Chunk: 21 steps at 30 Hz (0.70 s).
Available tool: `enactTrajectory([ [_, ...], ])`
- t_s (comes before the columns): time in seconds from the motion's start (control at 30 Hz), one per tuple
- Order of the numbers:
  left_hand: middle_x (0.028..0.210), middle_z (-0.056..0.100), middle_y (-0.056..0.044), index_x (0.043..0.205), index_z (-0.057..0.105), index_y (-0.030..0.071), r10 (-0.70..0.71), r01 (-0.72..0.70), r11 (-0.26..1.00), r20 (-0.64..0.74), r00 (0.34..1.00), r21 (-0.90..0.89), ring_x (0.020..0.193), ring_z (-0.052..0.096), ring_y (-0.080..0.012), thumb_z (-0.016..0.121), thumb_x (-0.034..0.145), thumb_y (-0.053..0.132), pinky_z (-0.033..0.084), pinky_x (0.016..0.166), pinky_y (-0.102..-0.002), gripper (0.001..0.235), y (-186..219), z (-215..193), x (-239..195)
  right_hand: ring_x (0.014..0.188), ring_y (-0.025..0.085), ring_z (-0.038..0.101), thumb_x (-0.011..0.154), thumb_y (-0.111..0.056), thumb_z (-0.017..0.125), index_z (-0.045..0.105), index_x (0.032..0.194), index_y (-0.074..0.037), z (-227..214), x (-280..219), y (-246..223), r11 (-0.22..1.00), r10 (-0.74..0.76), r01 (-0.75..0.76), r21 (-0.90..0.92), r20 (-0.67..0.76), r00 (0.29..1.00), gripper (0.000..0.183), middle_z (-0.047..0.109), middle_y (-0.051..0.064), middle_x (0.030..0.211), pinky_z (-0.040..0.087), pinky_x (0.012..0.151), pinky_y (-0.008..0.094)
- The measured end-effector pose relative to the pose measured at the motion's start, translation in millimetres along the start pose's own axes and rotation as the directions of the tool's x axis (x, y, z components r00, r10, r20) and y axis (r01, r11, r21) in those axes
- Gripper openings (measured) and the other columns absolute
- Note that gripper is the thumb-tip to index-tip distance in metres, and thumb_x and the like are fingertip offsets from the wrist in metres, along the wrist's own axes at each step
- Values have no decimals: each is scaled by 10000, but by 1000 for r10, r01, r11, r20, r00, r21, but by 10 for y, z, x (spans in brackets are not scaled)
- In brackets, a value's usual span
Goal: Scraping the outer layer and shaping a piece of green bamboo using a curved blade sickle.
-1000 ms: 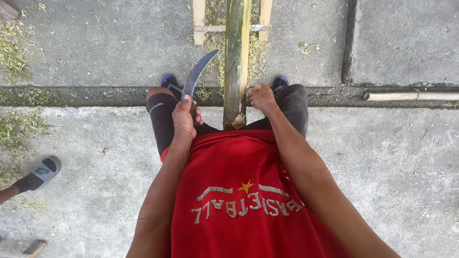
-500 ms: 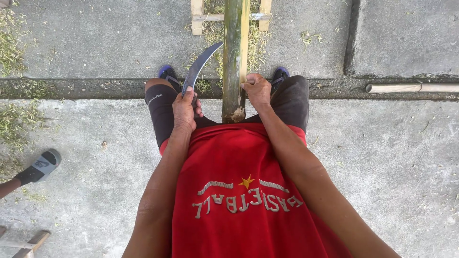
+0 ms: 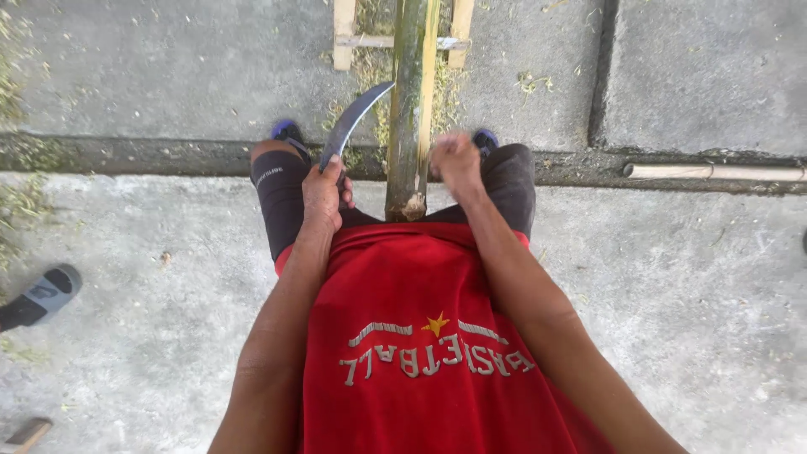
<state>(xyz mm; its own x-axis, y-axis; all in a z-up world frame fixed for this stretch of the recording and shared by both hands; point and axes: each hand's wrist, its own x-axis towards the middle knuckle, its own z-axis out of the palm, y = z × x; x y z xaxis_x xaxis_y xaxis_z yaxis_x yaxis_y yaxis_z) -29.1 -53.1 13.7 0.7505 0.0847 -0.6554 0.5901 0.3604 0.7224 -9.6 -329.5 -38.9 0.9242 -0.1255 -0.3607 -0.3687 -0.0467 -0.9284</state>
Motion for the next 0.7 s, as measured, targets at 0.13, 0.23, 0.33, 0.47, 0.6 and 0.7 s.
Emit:
enactTrajectory([
  [0.13, 650, 583, -34, 959, 568, 93, 34, -34, 999, 42, 999, 4, 445, 484, -124, 650, 996, 352, 435, 400, -322, 274, -32, 2, 43, 621, 107, 623, 888, -45, 704, 602, 1213, 18, 22, 26, -367, 975, 47, -96, -201, -236, 971, 347, 704, 46, 826, 523, 511, 241],
  [0.23, 638, 576, -39, 950, 561, 96, 18, -18, 1000, 32, 999, -13, 435, 477, -132, 649, 994, 348, 424, 390, -330, 270, 31, 25, 58, 644, 98, 625, 876, -28, 770, 622, 1212, 30, 41, 349, 75, 982, 43, -82, -173, -218, 975, 372, 710, 61, 854, 509, 524, 234],
  [0.33, 637, 572, -35, 945, 558, 98, -6, 7, 999, 34, 999, -37, 433, 480, -132, 645, 995, 346, 428, 390, -331, 268, 9, -32, 15, 661, 101, 650, 832, 3, 812, 620, 1224, 39, 77, 437, 354, 991, 64, -85, -106, -186, 980, 438, 722, 74, 877, 534, 535, 230],
  [0.47, 660, 575, -19, 954, 580, 92, 11, -9, 999, 60, 998, -34, 454, 475, -111, 648, 1018, 332, 445, 414, -315, 258, 58, -83, -12, 628, 108, 631, 819, 37, 761, 574, 1271, 25, 109, 193, -83, 966, 181, -208, -156, -172, 968, 490, 675, 67, 837, 512, 482, 243],
  [0.6, 647, 573, -26, 942, 565, 100, 6, -3, 999, 63, 998, -49, 448, 480, -115, 643, 1009, 315, 436, 403, -314, 238, 60, -86, 40, 630, 105, 631, 800, 68, 707, 558, 1304, 18, 68, 110, 43, 946, 175, -207, -249, -144, 974, 528, 683, 52, 850, 510, 474, 243],
  [0.7, 635, 570, -30, 939, 564, 94, 4, -2, 1000, 53, 999, -26, 438, 480, -119, 632, 1010, 316, 431, 392, -317, 243, 17, -86, 37, 603, 138, 613, 812, 67, 714, 534, 1285, 60, 65, 42, 226, 978, 185, -192, -80, -83, 979, 506, 660, 91, 844, 499, 454, 269],
])
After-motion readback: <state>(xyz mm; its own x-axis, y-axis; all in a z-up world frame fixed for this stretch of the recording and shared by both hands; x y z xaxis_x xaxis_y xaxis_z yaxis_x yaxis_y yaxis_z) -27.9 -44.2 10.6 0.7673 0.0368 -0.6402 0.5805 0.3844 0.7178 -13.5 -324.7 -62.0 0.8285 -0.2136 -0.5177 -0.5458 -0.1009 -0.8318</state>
